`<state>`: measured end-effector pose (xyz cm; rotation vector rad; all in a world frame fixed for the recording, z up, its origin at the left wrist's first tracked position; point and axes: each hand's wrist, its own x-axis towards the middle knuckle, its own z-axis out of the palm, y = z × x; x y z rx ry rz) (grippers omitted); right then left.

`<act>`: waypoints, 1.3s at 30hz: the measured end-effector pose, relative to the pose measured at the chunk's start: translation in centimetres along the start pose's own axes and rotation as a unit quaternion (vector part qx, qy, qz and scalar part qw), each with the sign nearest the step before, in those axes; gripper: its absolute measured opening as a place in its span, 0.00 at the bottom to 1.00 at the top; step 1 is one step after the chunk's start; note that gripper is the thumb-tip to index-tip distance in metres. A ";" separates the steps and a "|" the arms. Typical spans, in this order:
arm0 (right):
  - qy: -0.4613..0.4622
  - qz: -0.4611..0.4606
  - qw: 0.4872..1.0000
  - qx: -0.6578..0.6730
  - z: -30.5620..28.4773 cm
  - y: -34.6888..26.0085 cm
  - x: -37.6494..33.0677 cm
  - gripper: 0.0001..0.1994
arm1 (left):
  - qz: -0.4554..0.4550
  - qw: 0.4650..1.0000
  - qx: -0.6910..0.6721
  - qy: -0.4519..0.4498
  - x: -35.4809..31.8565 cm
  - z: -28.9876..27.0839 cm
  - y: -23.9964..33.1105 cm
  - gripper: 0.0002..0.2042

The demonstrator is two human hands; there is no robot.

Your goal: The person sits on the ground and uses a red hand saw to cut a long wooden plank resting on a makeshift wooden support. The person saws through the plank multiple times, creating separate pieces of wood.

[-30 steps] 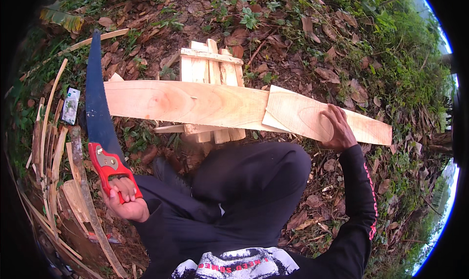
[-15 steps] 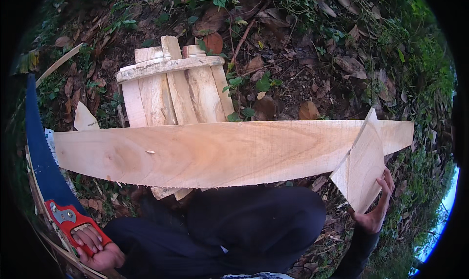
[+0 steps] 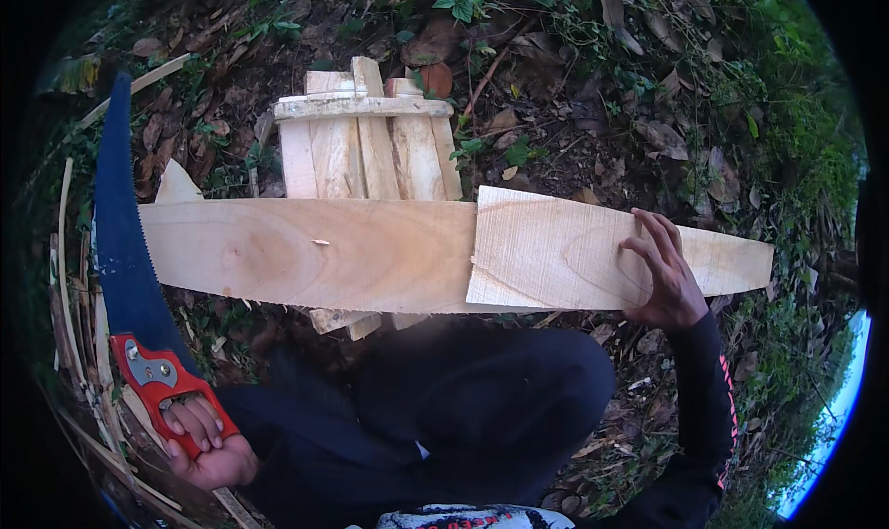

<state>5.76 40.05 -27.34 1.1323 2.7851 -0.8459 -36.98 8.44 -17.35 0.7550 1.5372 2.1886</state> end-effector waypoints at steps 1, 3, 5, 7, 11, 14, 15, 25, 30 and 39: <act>0.000 0.001 1.000 0.000 0.0 -0.2 -0.2 0.44 | 0.000 1.000 -0.001 0.004 -0.2 -0.3 0.5 0.11; -0.001 0.003 1.000 -0.001 -0.3 -0.9 -0.7 0.44 | -0.001 1.000 -0.005 0.005 -0.4 -0.6 1.4 0.11; 0.004 -0.002 1.000 -0.008 -0.6 -1.3 -1.1 0.44 | 0.004 1.000 -0.007 0.003 -0.8 -0.7 2.1 0.11; 0.009 -0.007 1.000 -0.015 -0.7 -1.7 -1.4 0.43 | 0.007 1.000 -0.014 0.001 -1.0 -1.1 2.5 0.11; 0.019 -0.014 0.999 -0.036 -0.2 -2.1 -2.2 0.44 | 0.004 0.999 -0.033 0.001 -0.8 -2.3 2.7 0.11; 0.029 -0.020 0.998 -0.049 0.8 -2.4 -2.1 0.44 | 0.004 1.000 -0.028 -0.011 -0.7 -2.7 2.6 0.11; 0.033 -0.024 0.998 -0.053 1.1 -2.4 -2.0 0.44 | 0.006 1.000 -0.023 -0.005 -0.7 -3.0 2.7 0.11; 0.027 -0.025 0.997 -0.072 2.0 -3.0 -1.6 0.46 | -0.005 1.000 -0.030 0.005 -0.5 -5.2 1.9 0.11; 0.027 -0.026 0.996 -0.078 2.2 -3.3 -1.5 0.45 | -0.005 0.999 -0.030 0.011 -0.3 -5.7 1.8 0.11; 0.025 -0.036 0.995 -0.087 2.0 -2.9 -2.2 0.44 | -0.009 0.999 -0.044 0.010 -0.7 -5.0 1.9 0.11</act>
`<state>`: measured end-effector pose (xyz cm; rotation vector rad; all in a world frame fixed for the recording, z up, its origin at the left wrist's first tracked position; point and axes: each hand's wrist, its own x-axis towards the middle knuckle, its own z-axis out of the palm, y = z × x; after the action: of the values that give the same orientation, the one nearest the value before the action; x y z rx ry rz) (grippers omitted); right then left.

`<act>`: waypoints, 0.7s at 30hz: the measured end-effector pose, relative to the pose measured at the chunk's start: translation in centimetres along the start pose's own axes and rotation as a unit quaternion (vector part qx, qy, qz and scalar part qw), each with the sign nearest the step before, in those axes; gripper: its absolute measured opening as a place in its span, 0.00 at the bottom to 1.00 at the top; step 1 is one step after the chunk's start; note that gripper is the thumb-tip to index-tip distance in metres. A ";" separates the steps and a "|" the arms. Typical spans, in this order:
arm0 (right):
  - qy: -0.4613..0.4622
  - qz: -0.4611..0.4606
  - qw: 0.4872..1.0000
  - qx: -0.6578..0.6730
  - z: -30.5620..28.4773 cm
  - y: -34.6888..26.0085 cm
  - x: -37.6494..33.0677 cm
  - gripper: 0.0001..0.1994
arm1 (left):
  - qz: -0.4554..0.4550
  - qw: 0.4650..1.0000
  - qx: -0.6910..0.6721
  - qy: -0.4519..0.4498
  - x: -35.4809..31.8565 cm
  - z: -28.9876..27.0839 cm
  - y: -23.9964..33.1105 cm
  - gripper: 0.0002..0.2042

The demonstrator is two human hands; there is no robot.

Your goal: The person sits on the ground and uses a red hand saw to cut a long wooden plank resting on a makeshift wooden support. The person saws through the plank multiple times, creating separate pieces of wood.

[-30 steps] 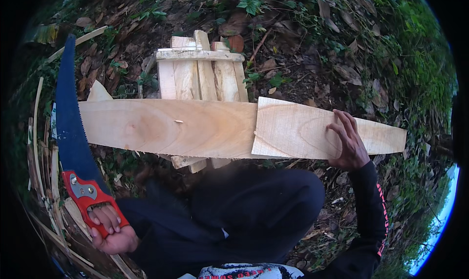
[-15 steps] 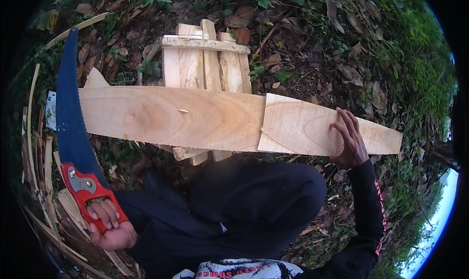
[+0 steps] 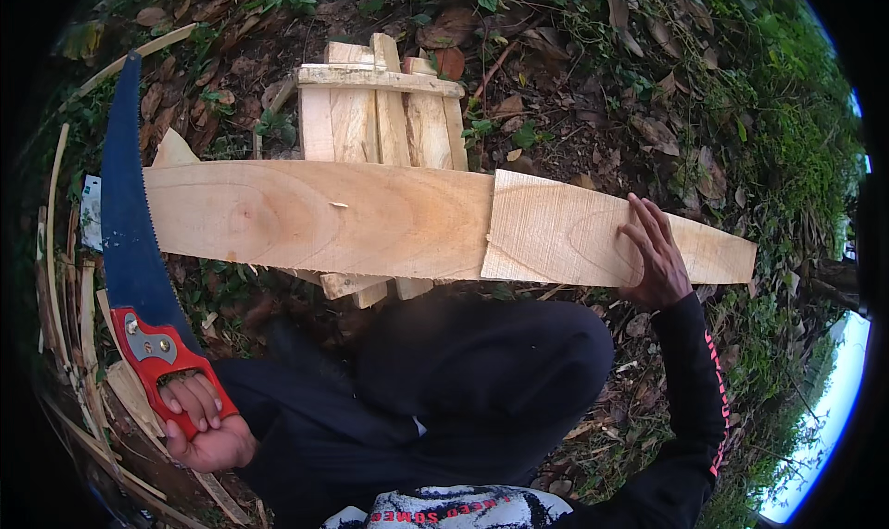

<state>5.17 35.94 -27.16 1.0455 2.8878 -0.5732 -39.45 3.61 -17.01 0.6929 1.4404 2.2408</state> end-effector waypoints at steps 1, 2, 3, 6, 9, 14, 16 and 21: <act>-0.001 0.003 1.000 0.005 -0.4 -0.2 0.0 0.44 | 0.002 1.000 0.001 0.000 -0.1 0.2 0.1 0.11; 0.001 0.000 1.000 0.006 -0.5 -0.2 -0.1 0.44 | 0.003 1.000 0.003 0.000 -0.2 0.4 0.2 0.11; 0.003 -0.002 1.000 0.007 -0.5 -0.1 -0.2 0.44 | 0.003 1.000 0.004 -0.001 -0.4 0.6 0.4 0.11; 0.002 -0.003 1.000 0.007 -1.2 0.0 -0.9 0.45 | -0.002 1.000 -0.003 -0.009 -1.0 1.0 0.9 0.11; 0.004 -0.006 1.000 0.007 -1.7 0.4 -1.7 0.44 | -0.003 1.000 -0.010 -0.015 -1.6 1.9 2.1 0.11; -0.005 -0.011 1.000 0.000 -2.8 0.9 -2.9 0.44 | -0.003 1.000 -0.017 -0.011 -2.9 3.0 3.4 0.10; -0.004 -0.013 1.000 0.002 -3.0 1.1 -3.2 0.44 | 0.002 1.000 -0.014 -0.015 -3.2 3.5 3.8 0.10; -0.013 -0.018 1.000 -0.003 -3.0 1.6 -4.0 0.46 | 0.005 1.000 -0.012 -0.020 -3.7 3.8 4.3 0.11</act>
<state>9.55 35.66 -24.30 0.9796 2.8890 -0.5742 -34.43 2.58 -12.41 0.7344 1.3910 2.2369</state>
